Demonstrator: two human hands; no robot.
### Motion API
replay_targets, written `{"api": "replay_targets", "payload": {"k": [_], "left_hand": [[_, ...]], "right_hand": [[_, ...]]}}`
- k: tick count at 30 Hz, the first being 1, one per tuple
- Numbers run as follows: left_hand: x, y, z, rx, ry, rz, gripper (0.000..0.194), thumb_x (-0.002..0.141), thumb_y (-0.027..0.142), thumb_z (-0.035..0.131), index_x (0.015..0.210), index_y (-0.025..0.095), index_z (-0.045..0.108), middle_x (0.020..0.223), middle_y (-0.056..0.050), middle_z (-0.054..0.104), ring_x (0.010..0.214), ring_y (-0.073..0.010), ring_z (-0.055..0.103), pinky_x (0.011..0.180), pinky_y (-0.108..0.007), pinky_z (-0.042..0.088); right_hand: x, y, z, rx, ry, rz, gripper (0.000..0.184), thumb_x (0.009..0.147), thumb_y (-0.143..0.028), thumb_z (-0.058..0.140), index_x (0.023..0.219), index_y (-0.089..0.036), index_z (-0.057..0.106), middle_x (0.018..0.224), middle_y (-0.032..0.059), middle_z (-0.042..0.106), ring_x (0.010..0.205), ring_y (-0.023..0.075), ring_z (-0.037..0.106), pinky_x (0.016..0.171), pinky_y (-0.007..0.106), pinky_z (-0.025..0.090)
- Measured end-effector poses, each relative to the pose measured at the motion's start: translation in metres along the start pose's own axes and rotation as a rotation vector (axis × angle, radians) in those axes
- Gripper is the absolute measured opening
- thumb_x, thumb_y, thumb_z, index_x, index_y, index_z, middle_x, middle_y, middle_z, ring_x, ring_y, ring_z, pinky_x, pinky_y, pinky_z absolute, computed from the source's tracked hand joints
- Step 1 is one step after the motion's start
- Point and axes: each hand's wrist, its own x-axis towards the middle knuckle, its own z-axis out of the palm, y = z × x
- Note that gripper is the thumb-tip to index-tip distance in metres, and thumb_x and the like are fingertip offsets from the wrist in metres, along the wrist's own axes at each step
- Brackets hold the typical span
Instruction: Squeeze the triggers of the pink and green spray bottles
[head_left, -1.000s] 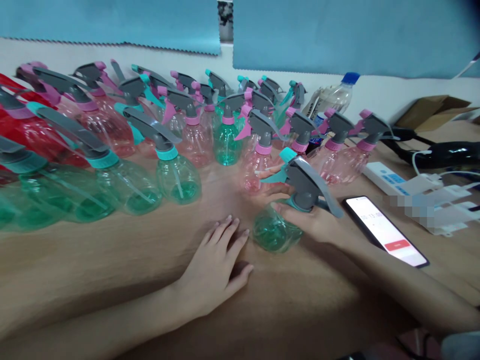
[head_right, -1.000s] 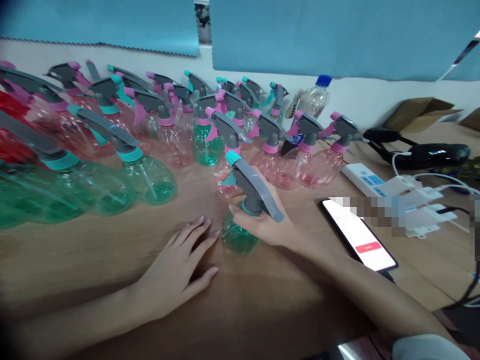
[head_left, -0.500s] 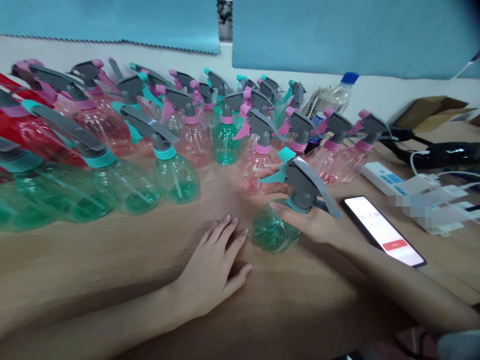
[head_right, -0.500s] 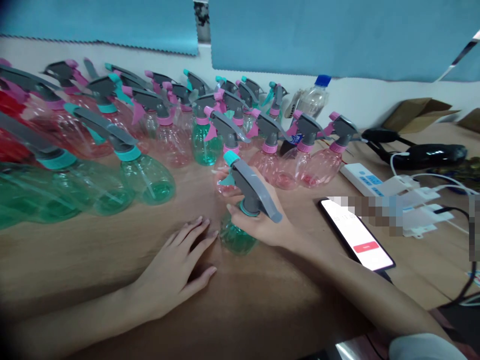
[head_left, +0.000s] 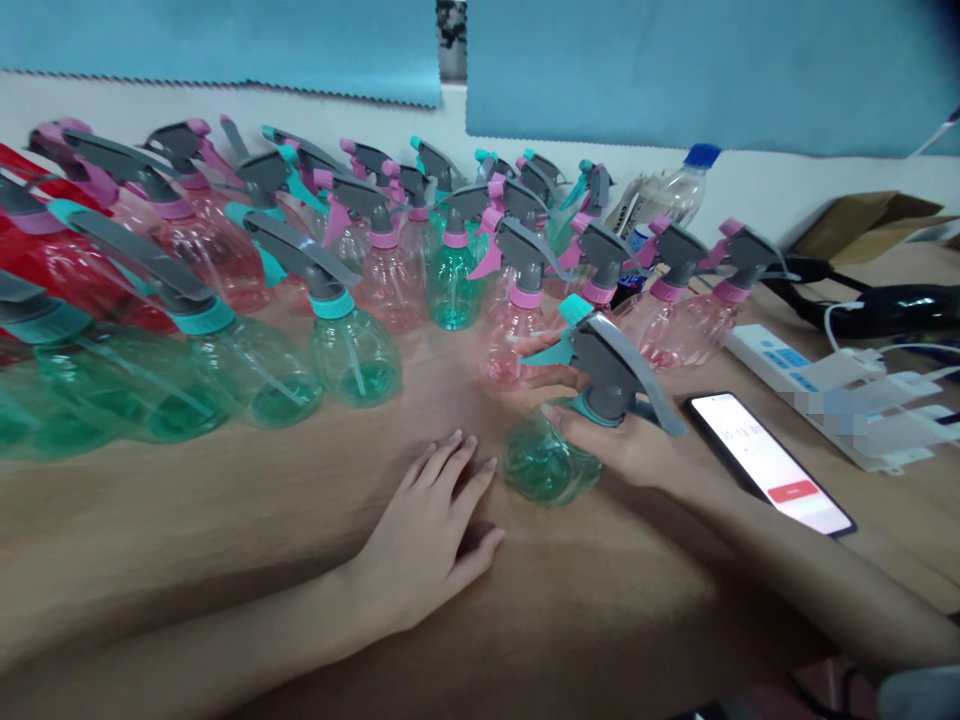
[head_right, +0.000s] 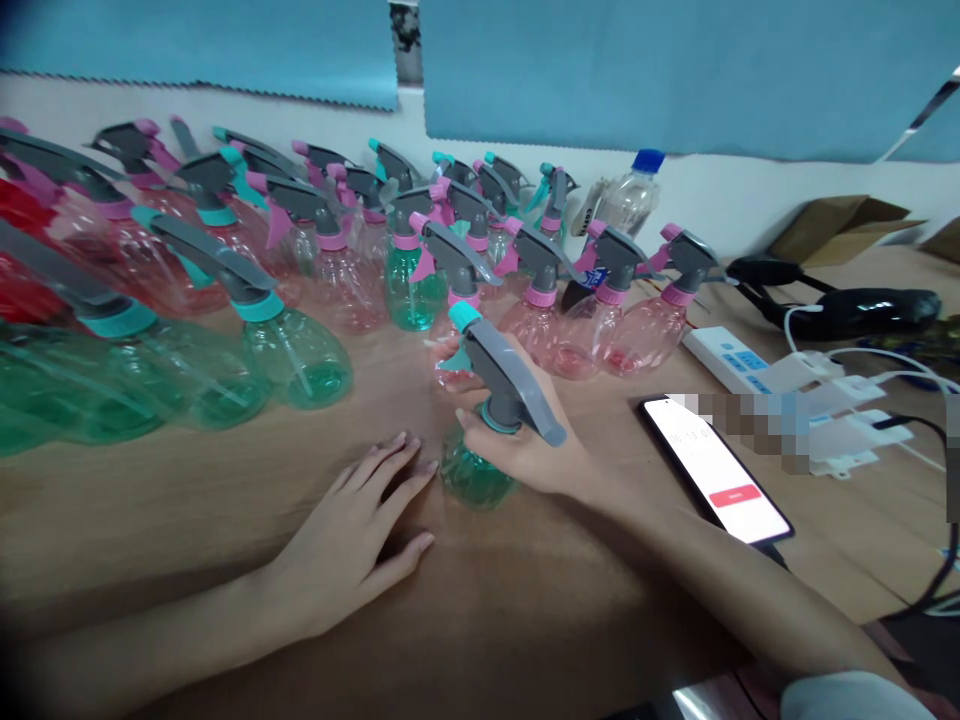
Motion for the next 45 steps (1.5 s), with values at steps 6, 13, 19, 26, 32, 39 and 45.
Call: {"api": "replay_targets", "payload": {"k": [6,13,19,26,32,39,45], "left_hand": [[0.0,0.0,0.0,0.0,0.009,0.009,0.051,0.091,0.039,0.054,0.132,0.009,0.051,0.142,-0.021,0.045,0.135,-0.0363,0.035,0.106,-0.054,0.035],[0.0,0.0,0.0,0.011,-0.004,0.003,0.051,0.091,0.04,0.054,0.133,0.01,0.051,0.143,-0.021,0.044,0.136,-0.036,0.035,0.107,-0.054,0.033],[0.001,0.0,-0.002,0.0,-0.002,0.001,0.051,0.09,0.038,0.055,0.132,0.01,0.052,0.142,-0.021,0.045,0.135,-0.0366,0.036,0.106,-0.054,0.035],[0.001,0.001,-0.001,-0.006,0.008,-0.001,0.05,0.09,0.039,0.055,0.131,0.01,0.052,0.142,-0.02,0.046,0.135,-0.0358,0.036,0.106,-0.054,0.035],[0.0,0.001,-0.001,-0.021,0.018,-0.002,0.05,0.091,0.038,0.054,0.132,0.011,0.051,0.142,-0.019,0.047,0.135,-0.0355,0.036,0.106,-0.054,0.035],[0.0,0.0,-0.001,-0.011,0.009,-0.003,0.05,0.09,0.039,0.054,0.131,0.01,0.052,0.142,-0.02,0.046,0.135,-0.0362,0.036,0.106,-0.054,0.035],[0.0,0.0,0.0,-0.007,0.01,-0.001,0.051,0.091,0.04,0.053,0.132,0.011,0.051,0.143,-0.019,0.045,0.136,-0.036,0.035,0.106,-0.054,0.035]], "right_hand": [[-0.004,0.012,-0.002,-0.068,-0.031,0.017,0.029,0.077,-0.026,0.051,0.103,-0.031,0.062,0.085,0.0037,0.072,0.087,0.0262,0.069,0.081,0.045,0.056],[-0.006,0.019,-0.001,-0.049,-0.024,0.037,0.016,0.074,-0.029,0.052,0.086,-0.029,0.063,0.083,0.0036,0.07,0.082,0.0256,0.069,0.08,0.045,0.056],[-0.006,0.016,0.0,0.019,0.021,0.02,0.009,0.071,-0.024,0.052,0.063,-0.026,0.056,0.079,0.0012,0.07,0.081,0.0213,0.069,0.078,0.037,0.057],[-0.008,0.019,-0.001,-0.056,0.086,-0.002,0.011,0.071,-0.025,0.054,0.061,-0.026,0.055,0.068,0.0007,0.066,0.071,0.0212,0.068,0.07,0.038,0.057],[-0.011,0.022,-0.003,-0.148,0.142,0.004,0.005,0.07,-0.026,0.058,0.065,-0.027,0.057,0.065,0.0008,0.063,0.059,0.0199,0.063,0.057,0.036,0.055],[-0.01,0.02,-0.004,-0.193,0.148,-0.01,0.005,0.07,-0.027,0.058,0.065,-0.027,0.058,0.062,0.0002,0.063,0.056,0.0198,0.062,0.055,0.036,0.054],[-0.007,0.021,-0.004,-0.173,0.06,0.003,0.008,0.071,-0.028,0.053,0.068,-0.027,0.06,0.066,0.0003,0.066,0.068,0.0225,0.067,0.063,0.038,0.056]]}}
